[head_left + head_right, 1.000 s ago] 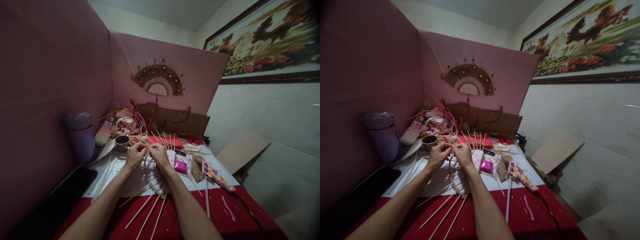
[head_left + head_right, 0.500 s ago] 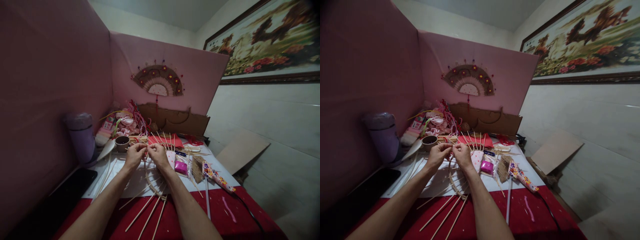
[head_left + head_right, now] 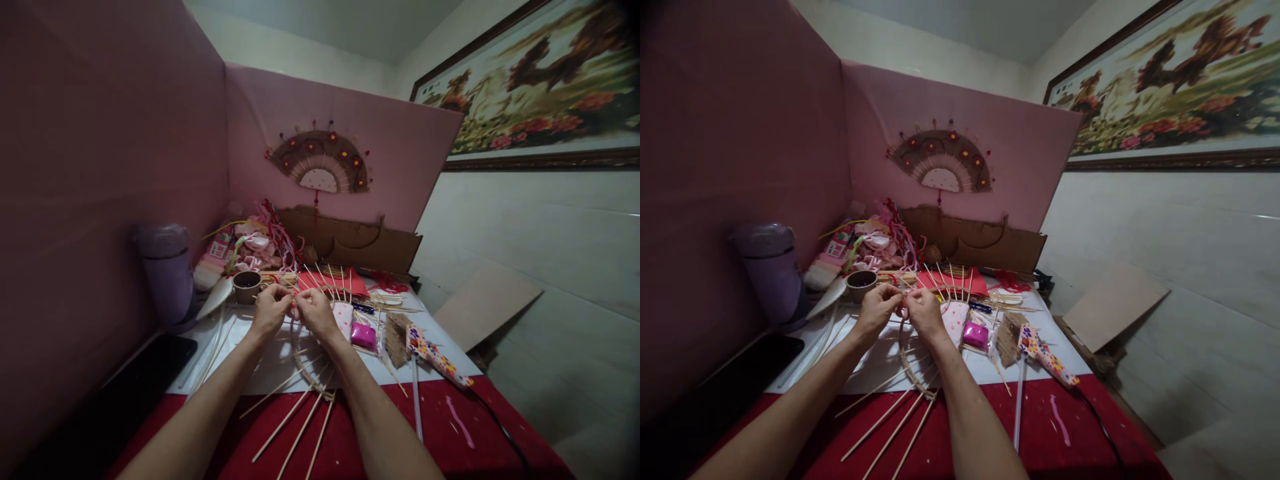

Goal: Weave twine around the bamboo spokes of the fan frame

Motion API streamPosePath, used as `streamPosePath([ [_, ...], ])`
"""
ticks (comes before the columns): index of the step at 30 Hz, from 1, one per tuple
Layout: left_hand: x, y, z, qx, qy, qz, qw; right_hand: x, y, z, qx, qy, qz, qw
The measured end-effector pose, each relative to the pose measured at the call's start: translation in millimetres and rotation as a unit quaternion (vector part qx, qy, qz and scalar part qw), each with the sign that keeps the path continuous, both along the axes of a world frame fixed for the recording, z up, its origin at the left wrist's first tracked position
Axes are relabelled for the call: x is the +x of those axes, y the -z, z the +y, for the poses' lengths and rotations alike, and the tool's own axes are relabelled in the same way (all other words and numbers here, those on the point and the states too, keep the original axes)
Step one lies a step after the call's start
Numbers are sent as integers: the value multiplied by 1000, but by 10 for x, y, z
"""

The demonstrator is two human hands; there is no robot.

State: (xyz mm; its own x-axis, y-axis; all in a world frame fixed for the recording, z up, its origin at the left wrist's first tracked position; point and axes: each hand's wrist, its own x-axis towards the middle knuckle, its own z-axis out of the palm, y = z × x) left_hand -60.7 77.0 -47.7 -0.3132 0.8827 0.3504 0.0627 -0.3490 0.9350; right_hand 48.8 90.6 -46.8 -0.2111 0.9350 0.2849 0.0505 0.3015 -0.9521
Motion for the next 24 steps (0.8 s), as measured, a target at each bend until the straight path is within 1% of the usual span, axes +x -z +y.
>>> streamPosePath([
  [5,8,13,22,-8,-11,-22,1000,-3,-3,-22,3,-17,-4,1000],
  [10,-7,55,61,-31,-15,-55,998,6,51,3,20,-26,-20,999],
  [17,-9,83,101,-77,0,-108,991,11,110,37,38,-38,-39,998],
  [24,-28,112,135,-126,16,-131,983,23,70,9,46,-45,-60,996],
])
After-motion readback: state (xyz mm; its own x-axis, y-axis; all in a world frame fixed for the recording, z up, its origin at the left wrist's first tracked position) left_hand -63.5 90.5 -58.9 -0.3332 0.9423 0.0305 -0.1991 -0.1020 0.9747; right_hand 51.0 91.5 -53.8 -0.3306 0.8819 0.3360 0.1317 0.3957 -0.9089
